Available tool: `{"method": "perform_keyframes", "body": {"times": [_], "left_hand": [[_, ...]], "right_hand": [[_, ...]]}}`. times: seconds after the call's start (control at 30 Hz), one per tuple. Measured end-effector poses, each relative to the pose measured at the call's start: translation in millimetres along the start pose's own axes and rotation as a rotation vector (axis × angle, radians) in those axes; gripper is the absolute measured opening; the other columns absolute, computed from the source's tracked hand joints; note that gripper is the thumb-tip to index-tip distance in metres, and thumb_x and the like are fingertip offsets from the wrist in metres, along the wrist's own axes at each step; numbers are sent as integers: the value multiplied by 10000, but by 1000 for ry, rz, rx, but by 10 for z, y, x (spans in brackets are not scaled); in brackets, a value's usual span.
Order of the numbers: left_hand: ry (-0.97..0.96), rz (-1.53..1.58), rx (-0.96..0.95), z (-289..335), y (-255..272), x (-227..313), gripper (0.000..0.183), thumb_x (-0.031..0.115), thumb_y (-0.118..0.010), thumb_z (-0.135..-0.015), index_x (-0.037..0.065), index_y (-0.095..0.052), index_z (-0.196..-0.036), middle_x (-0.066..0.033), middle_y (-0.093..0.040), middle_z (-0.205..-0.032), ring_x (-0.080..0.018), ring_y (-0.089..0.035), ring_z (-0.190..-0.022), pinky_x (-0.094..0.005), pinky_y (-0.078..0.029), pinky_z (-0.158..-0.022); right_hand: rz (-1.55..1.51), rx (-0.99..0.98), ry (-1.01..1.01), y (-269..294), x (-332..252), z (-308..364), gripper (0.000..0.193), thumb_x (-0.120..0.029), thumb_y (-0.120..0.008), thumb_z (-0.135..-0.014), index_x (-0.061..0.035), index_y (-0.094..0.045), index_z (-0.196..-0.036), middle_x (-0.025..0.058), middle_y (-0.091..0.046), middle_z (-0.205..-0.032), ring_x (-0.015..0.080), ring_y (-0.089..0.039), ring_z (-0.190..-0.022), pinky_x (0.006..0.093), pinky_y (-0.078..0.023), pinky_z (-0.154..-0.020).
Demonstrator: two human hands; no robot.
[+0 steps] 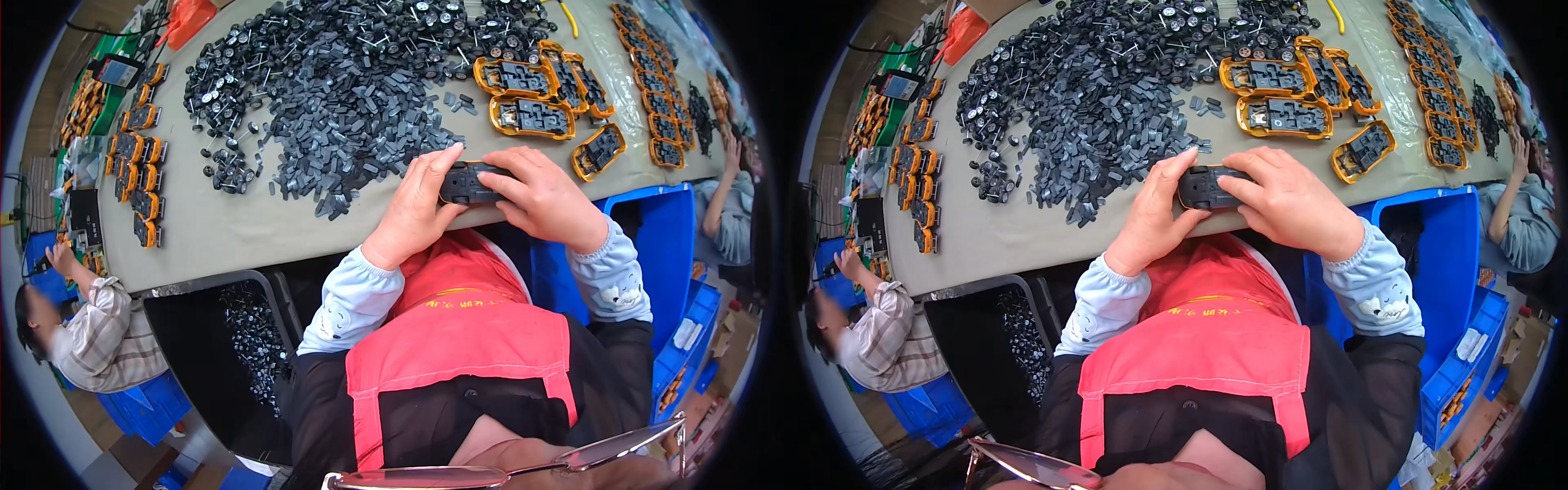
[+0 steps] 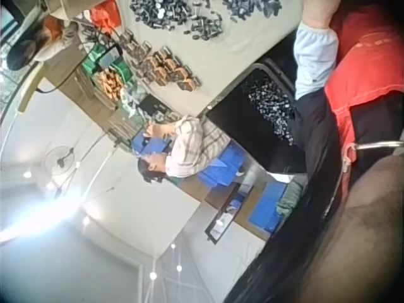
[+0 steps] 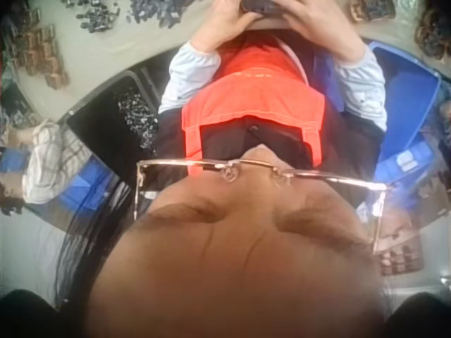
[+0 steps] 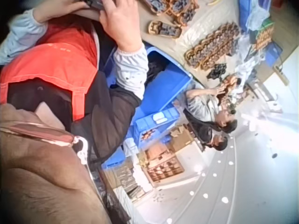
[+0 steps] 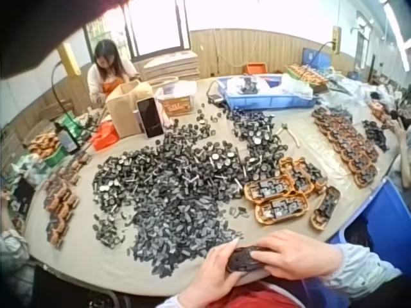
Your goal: The person assembles toy cars by retrieving car bodies and base plates, installing wheel axles and covers by hand, and placing the assembled cars onto the table.
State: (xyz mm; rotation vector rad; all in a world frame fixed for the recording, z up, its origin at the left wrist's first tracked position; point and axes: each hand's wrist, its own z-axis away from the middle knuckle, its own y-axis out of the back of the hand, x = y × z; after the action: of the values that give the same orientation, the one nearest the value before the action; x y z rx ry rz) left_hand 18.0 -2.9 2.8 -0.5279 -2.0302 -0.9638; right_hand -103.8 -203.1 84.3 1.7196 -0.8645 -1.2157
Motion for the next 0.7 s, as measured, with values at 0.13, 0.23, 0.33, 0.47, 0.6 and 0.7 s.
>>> {"method": "perform_keyframes", "body": {"times": [0.13,0.23,0.33,0.47,0.6,0.7], "left_hand": [[-2,-19,7,-25,-22,10,919,-13,-857,-669,76,-431,-1478,-175,-563,-1305,-372,-557,-1205,-422,-478,-1021],[-29,-214,35,-11,3,139,791,54,-871,-671,81,-533,-1386,-167,-566,-1311,-369,-541,-1220,-443,-459,-1019],[-66,-352,34,-69,7,275,600,133,-866,-696,84,-631,-1246,-161,-562,-1318,-358,-527,-1234,-457,-436,-1009],[-145,-408,-2,-189,-109,244,366,157,-821,-763,80,-703,-1100,-128,-626,-1252,-334,-569,-1208,-457,-430,-996],[-189,-456,-56,-240,-81,254,324,141,-806,-775,61,-715,-1075,-127,-669,-1190,-331,-613,-1165,-462,-452,-999],[-206,-470,-52,-203,-113,249,326,137,-805,-768,47,-714,-1067,-126,-678,-1179,-328,-621,-1160,-464,-459,-1004]], "right_hand": [[32,37,-12,-20,40,-8,475,-60,-761,-728,-28,-655,-1190,153,-598,-1277,379,-545,-1232,459,-473,-1025],[14,80,-125,11,76,148,747,-144,-848,-695,-69,-543,-1372,144,-550,-1403,401,-499,-1314,461,-427,-1093],[-117,118,-308,-107,135,321,778,-143,-851,-692,-77,-519,-1392,146,-552,-1398,385,-505,-1313,460,-426,-1092],[-266,124,-341,-207,231,327,773,-112,-841,-698,-68,-509,-1394,163,-579,-1329,369,-564,-1244,429,-473,-1038],[-373,148,-335,-250,313,323,752,-99,-836,-704,-58,-513,-1382,164,-588,-1297,355,-586,-1220,412,-484,-1020],[-575,162,-370,-264,356,320,697,-87,-823,-726,-37,-533,-1358,134,-597,-1304,283,-589,-1241,386,-471,-1036]]}}
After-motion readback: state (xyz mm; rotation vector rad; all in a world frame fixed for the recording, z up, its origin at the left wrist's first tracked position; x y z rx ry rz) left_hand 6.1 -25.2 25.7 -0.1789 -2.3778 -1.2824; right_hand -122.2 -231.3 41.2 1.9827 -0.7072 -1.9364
